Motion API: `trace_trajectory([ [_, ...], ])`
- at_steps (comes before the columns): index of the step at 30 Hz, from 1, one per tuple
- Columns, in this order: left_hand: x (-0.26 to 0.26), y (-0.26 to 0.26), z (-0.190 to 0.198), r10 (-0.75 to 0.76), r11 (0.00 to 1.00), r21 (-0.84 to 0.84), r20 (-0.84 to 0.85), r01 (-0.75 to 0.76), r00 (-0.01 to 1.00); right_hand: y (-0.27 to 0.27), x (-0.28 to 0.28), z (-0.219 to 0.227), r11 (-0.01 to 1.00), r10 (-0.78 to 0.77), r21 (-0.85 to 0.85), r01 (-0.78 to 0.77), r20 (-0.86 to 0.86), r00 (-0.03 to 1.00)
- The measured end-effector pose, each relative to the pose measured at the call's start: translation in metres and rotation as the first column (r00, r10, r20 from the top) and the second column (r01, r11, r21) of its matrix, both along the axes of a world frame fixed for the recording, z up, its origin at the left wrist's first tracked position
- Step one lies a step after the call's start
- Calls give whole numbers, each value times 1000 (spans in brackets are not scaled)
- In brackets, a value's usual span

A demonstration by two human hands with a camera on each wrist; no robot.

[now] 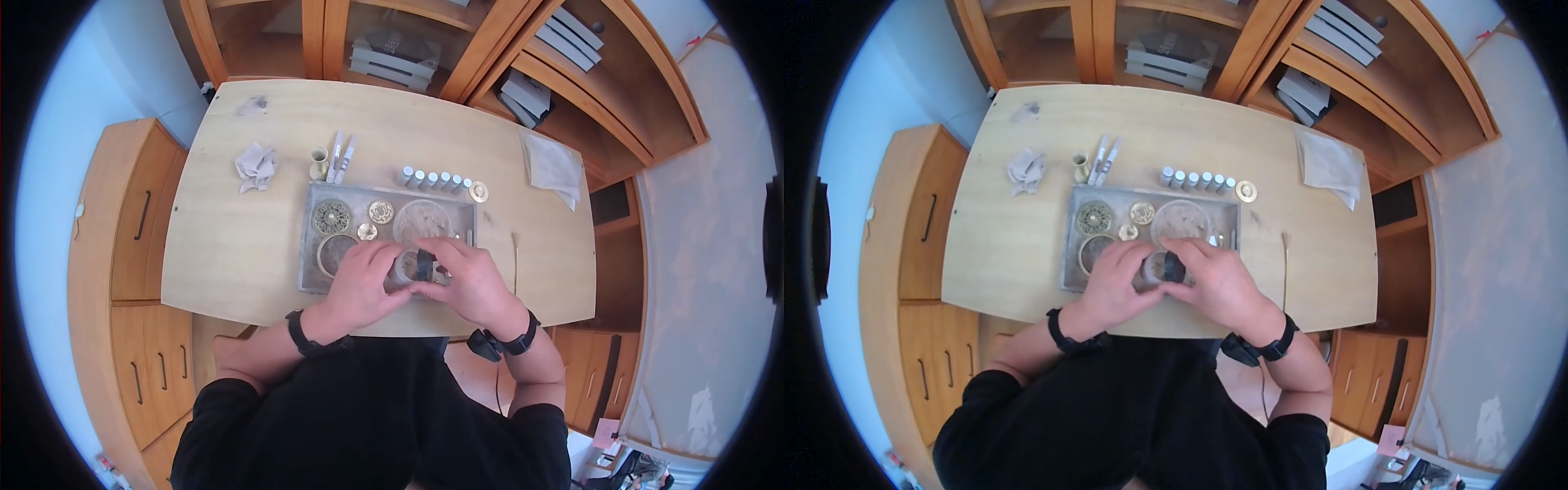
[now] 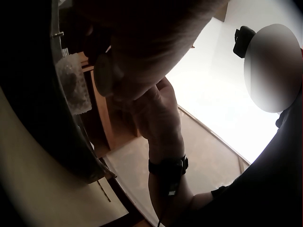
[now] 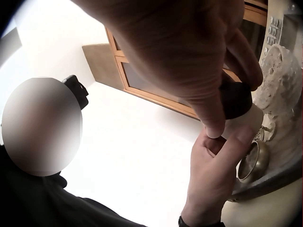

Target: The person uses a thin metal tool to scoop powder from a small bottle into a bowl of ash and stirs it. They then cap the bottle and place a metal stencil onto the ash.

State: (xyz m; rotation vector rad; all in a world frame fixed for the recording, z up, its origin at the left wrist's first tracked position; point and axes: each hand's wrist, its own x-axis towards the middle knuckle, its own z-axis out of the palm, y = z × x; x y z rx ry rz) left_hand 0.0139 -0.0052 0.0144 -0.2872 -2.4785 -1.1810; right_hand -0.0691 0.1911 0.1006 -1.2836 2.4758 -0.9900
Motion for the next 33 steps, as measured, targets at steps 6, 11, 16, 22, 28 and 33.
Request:
trace_trajectory([
  [6, 1, 2, 3, -60, 998, -10, 38, 60, 997, 4, -3, -7, 992, 128, -8, -129, -54, 990],
  [11, -1, 3, 10, -83, 996, 24, -16, 83, 996, 8, -5, -1, 966, 258, 51, -254, -95, 962],
  [16, -5, 5, 8, -87, 995, 48, -5, 87, 996, 10, -10, 10, 952, 299, 86, -293, -75, 951],
  [22, -7, 4, 11, -88, 995, 42, -13, 88, 996, 9, -13, 3, 972, 199, 146, -185, -86, 976],
  [28, -9, 1, 9, -90, 996, 14, -49, 90, 995, 6, -13, -2, 971, 152, 199, -131, -92, 984],
  [33, -9, 1, 11, -75, 997, 32, -51, 76, 996, 1, -12, 9, 977, 184, 143, -160, -170, 968],
])
